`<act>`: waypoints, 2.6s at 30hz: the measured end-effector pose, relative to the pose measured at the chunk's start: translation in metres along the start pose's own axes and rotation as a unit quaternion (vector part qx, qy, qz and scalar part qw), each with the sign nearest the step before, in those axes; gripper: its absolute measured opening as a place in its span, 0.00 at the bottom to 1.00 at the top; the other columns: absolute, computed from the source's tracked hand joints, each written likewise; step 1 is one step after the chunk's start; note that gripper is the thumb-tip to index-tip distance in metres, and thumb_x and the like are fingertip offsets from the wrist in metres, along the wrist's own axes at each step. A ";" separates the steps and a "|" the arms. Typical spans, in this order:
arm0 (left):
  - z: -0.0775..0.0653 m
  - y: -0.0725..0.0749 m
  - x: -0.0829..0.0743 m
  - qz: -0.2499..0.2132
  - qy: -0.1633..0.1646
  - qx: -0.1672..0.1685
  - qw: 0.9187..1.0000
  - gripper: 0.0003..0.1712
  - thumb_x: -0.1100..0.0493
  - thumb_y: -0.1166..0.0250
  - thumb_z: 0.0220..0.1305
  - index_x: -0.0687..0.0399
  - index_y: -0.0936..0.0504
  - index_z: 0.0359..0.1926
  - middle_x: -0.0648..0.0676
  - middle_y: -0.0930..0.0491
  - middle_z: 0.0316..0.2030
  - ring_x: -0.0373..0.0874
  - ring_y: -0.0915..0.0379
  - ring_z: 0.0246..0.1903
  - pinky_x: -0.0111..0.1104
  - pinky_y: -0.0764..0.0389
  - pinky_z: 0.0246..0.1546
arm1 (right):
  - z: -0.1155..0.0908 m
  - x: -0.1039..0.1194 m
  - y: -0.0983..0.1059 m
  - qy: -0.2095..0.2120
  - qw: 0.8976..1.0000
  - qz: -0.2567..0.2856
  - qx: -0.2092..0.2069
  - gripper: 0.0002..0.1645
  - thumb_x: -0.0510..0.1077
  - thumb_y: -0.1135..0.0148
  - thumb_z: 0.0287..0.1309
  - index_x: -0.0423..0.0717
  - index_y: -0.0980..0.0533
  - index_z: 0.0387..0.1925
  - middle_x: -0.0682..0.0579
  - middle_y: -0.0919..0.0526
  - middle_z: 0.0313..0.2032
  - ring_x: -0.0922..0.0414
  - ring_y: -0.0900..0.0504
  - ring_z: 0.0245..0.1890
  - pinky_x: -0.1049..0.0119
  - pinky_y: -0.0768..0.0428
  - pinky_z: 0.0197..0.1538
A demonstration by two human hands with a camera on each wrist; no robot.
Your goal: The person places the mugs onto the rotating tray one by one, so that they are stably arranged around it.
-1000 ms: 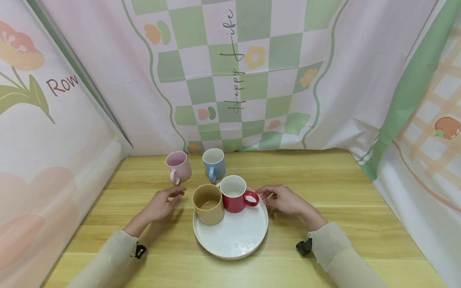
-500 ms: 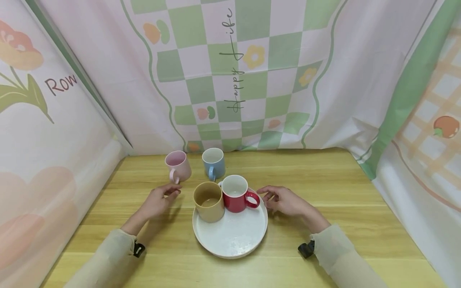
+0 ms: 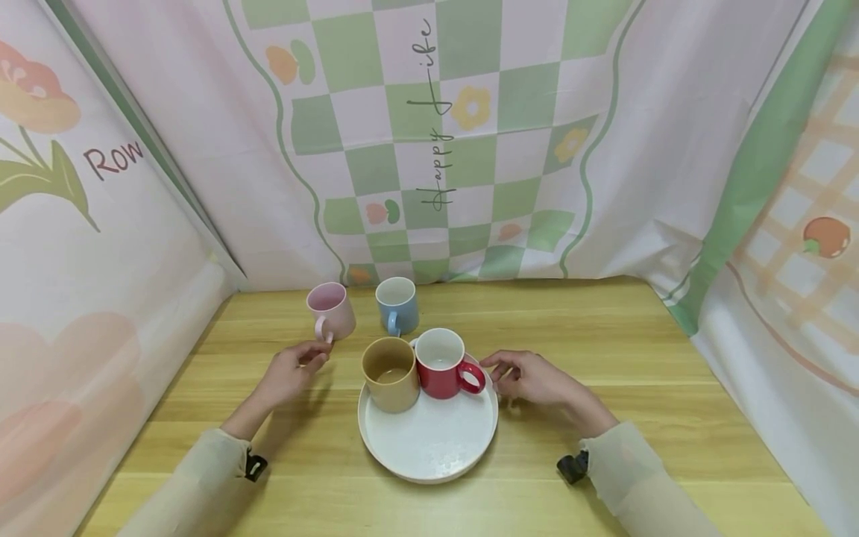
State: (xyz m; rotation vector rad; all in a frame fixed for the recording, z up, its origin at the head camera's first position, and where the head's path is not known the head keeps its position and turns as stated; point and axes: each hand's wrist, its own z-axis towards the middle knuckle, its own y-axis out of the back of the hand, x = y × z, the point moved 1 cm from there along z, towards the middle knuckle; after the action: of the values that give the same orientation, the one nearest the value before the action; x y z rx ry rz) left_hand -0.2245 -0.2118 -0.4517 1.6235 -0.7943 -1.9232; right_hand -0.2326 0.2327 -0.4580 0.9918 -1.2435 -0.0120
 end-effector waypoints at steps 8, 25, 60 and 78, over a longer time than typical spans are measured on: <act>-0.001 0.004 0.002 -0.017 0.025 -0.002 1.000 0.17 0.59 0.39 0.70 0.60 0.19 0.56 0.59 0.14 0.47 0.53 0.18 0.48 0.48 0.18 0.54 | 0.003 0.001 -0.003 0.002 1.000 0.000 0.003 0.26 0.37 0.41 0.67 0.40 0.30 0.66 0.38 0.16 0.48 0.56 0.16 0.36 0.64 0.14 0.34; 0.002 0.013 0.008 -0.043 0.052 -0.022 0.997 0.16 0.59 0.40 0.71 0.56 0.18 0.56 0.59 0.14 0.44 0.49 0.18 0.43 0.37 0.16 0.43 | 0.004 -0.001 0.000 -0.003 1.000 0.013 0.020 0.26 0.35 0.39 0.62 0.38 0.28 0.61 0.40 0.16 0.45 0.59 0.17 0.39 0.65 0.14 0.35; 0.010 0.021 0.013 -0.105 0.117 -0.025 0.987 0.19 0.56 0.45 0.73 0.58 0.21 0.60 0.65 0.18 0.51 0.53 0.19 0.46 0.34 0.17 0.42 | 0.000 -0.001 -0.003 -0.014 0.997 0.044 0.056 0.37 0.35 0.40 0.63 0.40 0.40 0.72 0.39 0.18 0.45 0.53 0.16 0.33 0.61 0.15 0.31; 0.017 0.019 0.019 -0.162 0.140 -0.015 0.977 0.20 0.58 0.47 0.75 0.58 0.25 0.63 0.65 0.22 0.57 0.55 0.22 0.52 0.47 0.17 0.55 | -0.005 -0.004 -0.005 -0.019 0.994 0.073 0.079 0.43 0.39 0.34 0.61 0.40 0.44 0.73 0.41 0.20 0.41 0.50 0.17 0.33 0.59 0.15 0.27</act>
State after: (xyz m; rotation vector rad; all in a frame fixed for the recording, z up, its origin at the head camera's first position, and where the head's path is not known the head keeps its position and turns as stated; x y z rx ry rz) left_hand -0.2444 -0.2366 -0.4490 2.0484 -0.4038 -1.8396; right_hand -0.2280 0.2346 -0.4639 1.0380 -1.3650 0.1856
